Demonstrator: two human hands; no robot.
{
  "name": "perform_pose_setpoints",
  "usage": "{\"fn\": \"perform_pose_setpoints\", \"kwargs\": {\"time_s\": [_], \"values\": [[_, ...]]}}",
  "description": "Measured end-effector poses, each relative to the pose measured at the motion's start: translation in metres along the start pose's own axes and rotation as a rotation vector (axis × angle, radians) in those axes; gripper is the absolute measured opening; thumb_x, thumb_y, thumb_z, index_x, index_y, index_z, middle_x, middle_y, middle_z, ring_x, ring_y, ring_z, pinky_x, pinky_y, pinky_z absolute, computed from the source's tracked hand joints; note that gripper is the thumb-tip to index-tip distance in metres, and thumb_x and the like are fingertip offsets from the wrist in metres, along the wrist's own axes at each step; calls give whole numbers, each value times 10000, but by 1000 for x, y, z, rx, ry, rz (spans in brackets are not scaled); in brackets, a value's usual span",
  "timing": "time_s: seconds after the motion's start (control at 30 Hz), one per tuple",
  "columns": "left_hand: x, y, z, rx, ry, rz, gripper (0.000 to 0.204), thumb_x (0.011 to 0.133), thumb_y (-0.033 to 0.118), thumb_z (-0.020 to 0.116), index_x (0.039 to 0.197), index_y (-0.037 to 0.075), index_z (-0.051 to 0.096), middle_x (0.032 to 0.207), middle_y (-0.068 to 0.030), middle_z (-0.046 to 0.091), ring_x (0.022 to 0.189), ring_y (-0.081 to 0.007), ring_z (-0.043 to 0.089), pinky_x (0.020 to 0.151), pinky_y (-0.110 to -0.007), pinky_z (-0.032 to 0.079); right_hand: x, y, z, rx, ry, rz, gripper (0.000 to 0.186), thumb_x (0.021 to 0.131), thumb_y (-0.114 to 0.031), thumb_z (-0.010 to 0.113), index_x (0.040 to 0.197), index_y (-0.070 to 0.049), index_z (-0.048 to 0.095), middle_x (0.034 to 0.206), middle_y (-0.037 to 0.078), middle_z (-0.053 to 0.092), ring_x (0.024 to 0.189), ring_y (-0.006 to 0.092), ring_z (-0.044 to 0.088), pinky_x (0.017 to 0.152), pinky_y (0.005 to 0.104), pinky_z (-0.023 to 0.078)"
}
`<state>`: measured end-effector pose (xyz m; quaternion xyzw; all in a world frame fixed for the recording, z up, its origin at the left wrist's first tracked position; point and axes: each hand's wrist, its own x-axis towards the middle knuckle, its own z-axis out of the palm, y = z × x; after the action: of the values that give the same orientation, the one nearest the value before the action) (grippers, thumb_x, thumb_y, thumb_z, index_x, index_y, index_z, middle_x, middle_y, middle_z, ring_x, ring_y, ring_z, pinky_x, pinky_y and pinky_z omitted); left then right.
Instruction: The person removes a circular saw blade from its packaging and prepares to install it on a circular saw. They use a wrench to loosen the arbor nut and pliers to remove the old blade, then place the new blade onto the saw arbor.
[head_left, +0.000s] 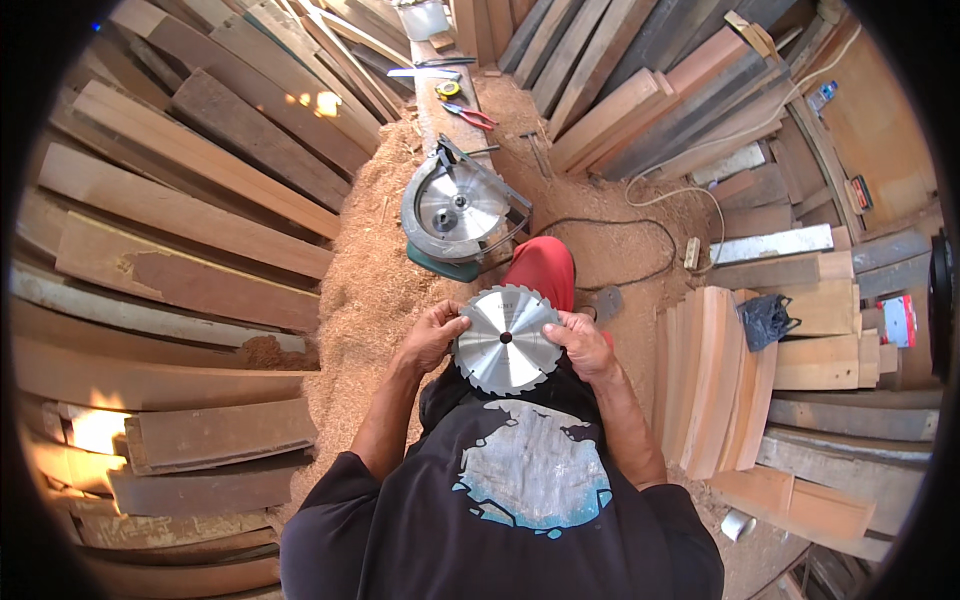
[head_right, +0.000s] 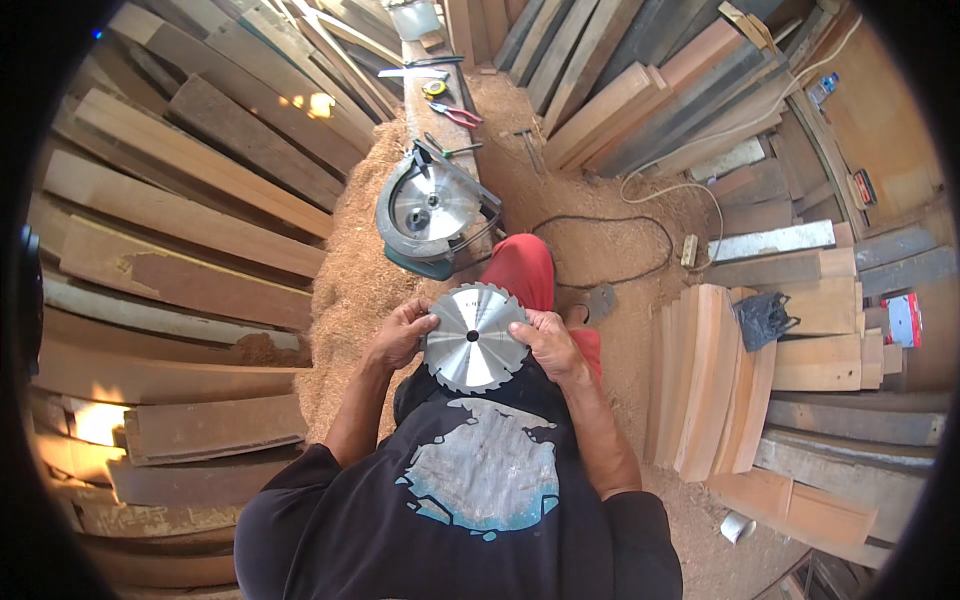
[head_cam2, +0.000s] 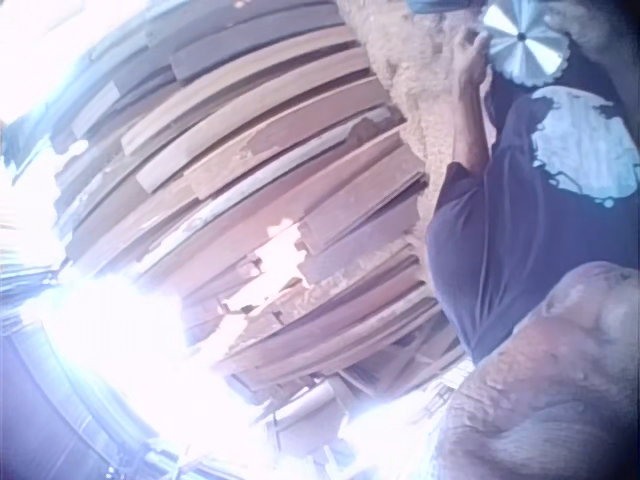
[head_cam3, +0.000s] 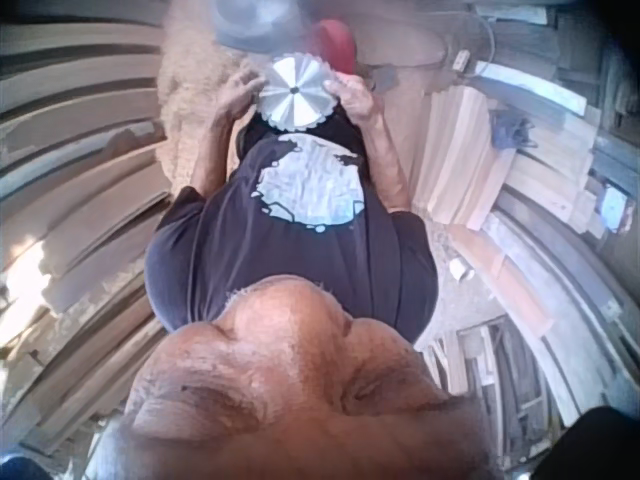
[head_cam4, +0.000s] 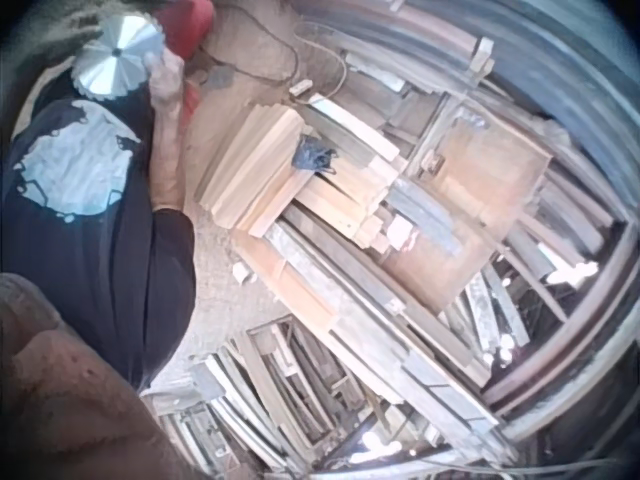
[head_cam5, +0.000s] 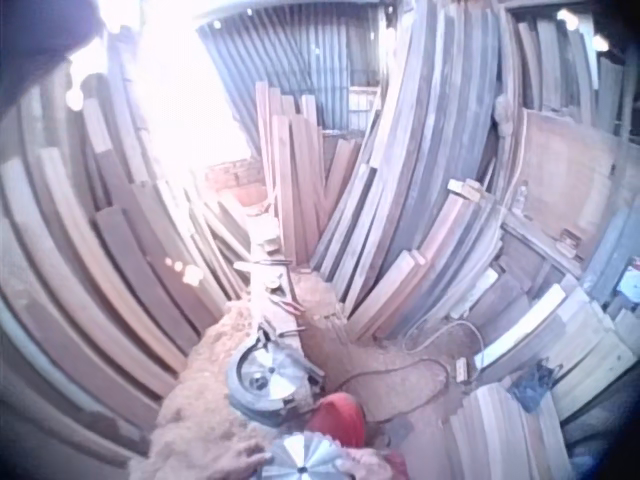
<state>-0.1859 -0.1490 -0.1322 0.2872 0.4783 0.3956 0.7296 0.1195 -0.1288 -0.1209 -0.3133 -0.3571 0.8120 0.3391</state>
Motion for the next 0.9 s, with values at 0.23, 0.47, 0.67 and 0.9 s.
{"fn": "perform_pose_setpoints", "kwargs": {"time_s": [0.23, 0.47, 0.67, 0.9], "values": [[16, 1, 27, 778, 97, 5, 506, 917, 214, 724, 1314, -53, 559, 1029, -142, 708, 880, -209, 688, 792, -344, 558, -22, 43, -38, -157, 130, 171, 297, 994, -169, 624, 1208, 33, 664, 1061, 71, 739, 895, 111, 679, 858, 288, 541], [18, 12, 14, 994, 175, 92, 665, 876, 315, 758, 1398, -19, 518, 1200, -281, 671, 1066, -383, 680, 927, -465, 548, -14, -9, -27, -890, 380, 237, 460, 954, -328, 671, 1161, 83, 672, 959, 181, 731, 884, 216, 695, 823, 356, 551], [32, 15, 27, 1180, 180, 331, 655, 878, 306, 757, 1417, 23, 515, 1322, -272, 603, 1186, -437, 601, 1025, -512, 489, 15, -57, -42, -1036, 588, 45, 422, 971, -309, 633, 1153, 70, 677, 1032, 224, 736, 964, 311, 719, 869, 415, 554], [33, 28, 37, 1135, 101, 513, 501, 876, 259, 759, 1303, 58, 591, 1268, -234, 599, 1187, -431, 568, 1040, -512, 455, 82, -116, -15, -1156, 548, -85, 386, 978, -303, 609, 1138, 39, 688, 1052, 233, 738, 996, 350, 721, 886, 431, 546]]}}
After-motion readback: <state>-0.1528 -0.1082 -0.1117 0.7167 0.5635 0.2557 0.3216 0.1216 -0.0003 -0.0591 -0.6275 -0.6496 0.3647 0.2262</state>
